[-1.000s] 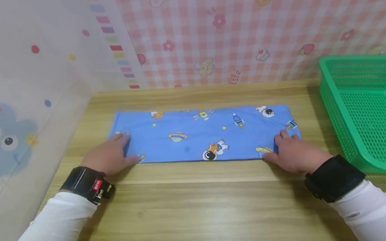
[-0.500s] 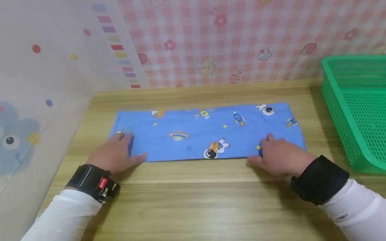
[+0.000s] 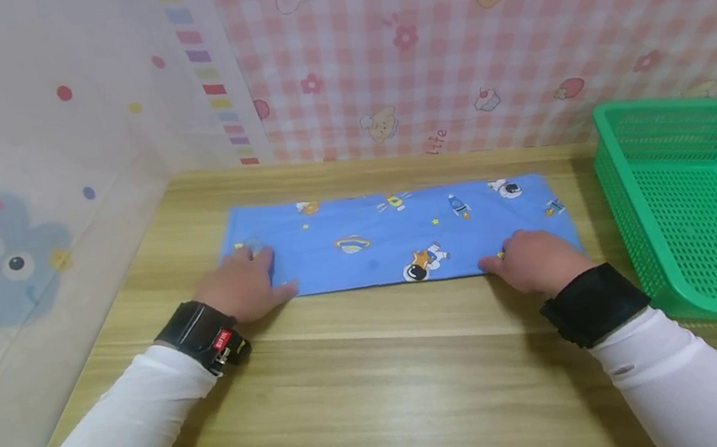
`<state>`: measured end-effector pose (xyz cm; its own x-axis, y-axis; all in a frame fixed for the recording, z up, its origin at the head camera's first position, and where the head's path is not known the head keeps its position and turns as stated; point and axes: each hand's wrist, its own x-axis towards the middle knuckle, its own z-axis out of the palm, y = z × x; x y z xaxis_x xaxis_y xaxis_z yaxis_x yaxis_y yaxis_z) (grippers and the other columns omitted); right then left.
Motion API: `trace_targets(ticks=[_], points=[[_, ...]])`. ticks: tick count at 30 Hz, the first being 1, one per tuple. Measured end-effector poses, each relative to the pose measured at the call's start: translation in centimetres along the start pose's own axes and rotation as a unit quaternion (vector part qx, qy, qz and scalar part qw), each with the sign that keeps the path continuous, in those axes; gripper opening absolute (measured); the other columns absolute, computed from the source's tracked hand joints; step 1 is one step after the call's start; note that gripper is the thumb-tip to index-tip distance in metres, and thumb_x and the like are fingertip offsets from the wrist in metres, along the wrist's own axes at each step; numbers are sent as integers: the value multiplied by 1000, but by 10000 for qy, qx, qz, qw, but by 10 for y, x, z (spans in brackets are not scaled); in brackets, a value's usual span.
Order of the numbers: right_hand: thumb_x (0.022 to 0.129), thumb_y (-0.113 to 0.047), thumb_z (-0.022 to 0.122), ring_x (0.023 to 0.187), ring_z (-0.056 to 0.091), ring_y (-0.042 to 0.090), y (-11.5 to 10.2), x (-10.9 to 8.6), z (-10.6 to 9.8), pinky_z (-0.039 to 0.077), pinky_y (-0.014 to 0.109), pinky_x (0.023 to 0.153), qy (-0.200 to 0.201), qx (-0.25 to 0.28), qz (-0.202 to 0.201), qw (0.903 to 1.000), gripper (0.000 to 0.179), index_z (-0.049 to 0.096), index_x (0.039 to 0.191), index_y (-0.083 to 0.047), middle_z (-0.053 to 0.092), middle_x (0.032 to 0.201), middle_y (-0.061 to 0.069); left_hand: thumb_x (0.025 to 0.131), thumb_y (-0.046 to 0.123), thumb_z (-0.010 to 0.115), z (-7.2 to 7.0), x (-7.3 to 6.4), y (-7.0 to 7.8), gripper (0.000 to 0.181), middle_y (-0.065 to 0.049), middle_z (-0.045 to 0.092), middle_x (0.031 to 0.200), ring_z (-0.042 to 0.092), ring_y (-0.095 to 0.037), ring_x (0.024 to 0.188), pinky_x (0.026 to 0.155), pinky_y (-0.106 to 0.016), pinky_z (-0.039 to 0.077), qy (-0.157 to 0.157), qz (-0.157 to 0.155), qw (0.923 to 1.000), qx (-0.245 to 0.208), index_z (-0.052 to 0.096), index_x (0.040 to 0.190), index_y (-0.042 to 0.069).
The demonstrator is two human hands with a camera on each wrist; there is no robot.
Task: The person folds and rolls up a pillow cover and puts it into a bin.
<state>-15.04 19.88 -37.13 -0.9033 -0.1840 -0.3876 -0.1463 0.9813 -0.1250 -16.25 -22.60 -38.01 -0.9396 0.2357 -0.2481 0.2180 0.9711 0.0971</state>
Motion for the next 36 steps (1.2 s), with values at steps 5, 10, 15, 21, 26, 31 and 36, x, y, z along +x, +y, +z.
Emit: trace_targets(ticks=[5, 10, 15, 21, 26, 31, 36], points=[[110, -50, 42, 92, 66, 36, 8, 5, -5, 54, 57, 95, -150, 117, 379, 9991, 70, 72, 110, 13, 70, 114, 32, 102, 66, 50, 0, 0, 15, 90, -33, 28, 167, 33, -64, 147, 113, -76, 37, -94, -71, 9999, -33, 33, 163, 3], [109, -54, 41, 89, 67, 35, 13, 8, -8, 55, 60, 95, -162, 233, 606, 9978, 74, 74, 107, 13, 70, 113, 33, 102, 65, 50, -1, 1, 26, 87, -34, 27, 167, 33, -66, 145, 115, -76, 34, -119, -39, 9999, -27, 33, 163, 5], [109, -53, 41, 97, 68, 39, 19, 9, -10, 53, 61, 98, -127, 244, 700, 9972, 75, 71, 113, 16, 67, 122, 37, 101, 65, 53, -1, 1, 35, 88, -32, 24, 169, 30, -65, 148, 116, -76, 33, -189, 26, 9998, 16, 31, 165, 10], [108, -54, 42, 100, 69, 40, 21, 10, -9, 53, 61, 98, -172, 288, 819, 9961, 77, 69, 117, 17, 66, 126, 38, 99, 66, 57, 1, 0, 42, 92, -35, 23, 168, 29, -64, 149, 122, -72, 28, -189, 152, 9997, 25, 30, 165, 8], [107, -55, 43, 108, 68, 45, 15, 11, -8, 53, 62, 97, -22, 281, 839, 9961, 77, 68, 121, 16, 64, 131, 37, 100, 66, 56, 1, 0, 40, 92, -34, 19, 170, 24, -64, 151, 124, -71, 23, -260, 191, 9994, -77, 28, 166, 9], [106, -56, 48, 114, 65, 47, -8, 11, -8, 53, 60, 99, 9, 221, 531, 9983, 75, 69, 120, 14, 60, 137, 39, 101, 64, 55, -1, -4, 35, 90, -30, 17, 172, 22, -61, 152, 120, -72, 30, -311, 262, 9991, -121, 28, 166, 9], [106, -51, 50, 131, 55, 55, -17, 16, -5, 48, 62, 110, 45, 73, 243, 9997, 77, 61, 126, 22, 46, 147, 46, 101, 62, 57, -2, -9, 25, 91, -27, 18, 173, 26, -56, 153, 122, -67, 33, -242, 395, 9989, -22, 30, 164, 3]])
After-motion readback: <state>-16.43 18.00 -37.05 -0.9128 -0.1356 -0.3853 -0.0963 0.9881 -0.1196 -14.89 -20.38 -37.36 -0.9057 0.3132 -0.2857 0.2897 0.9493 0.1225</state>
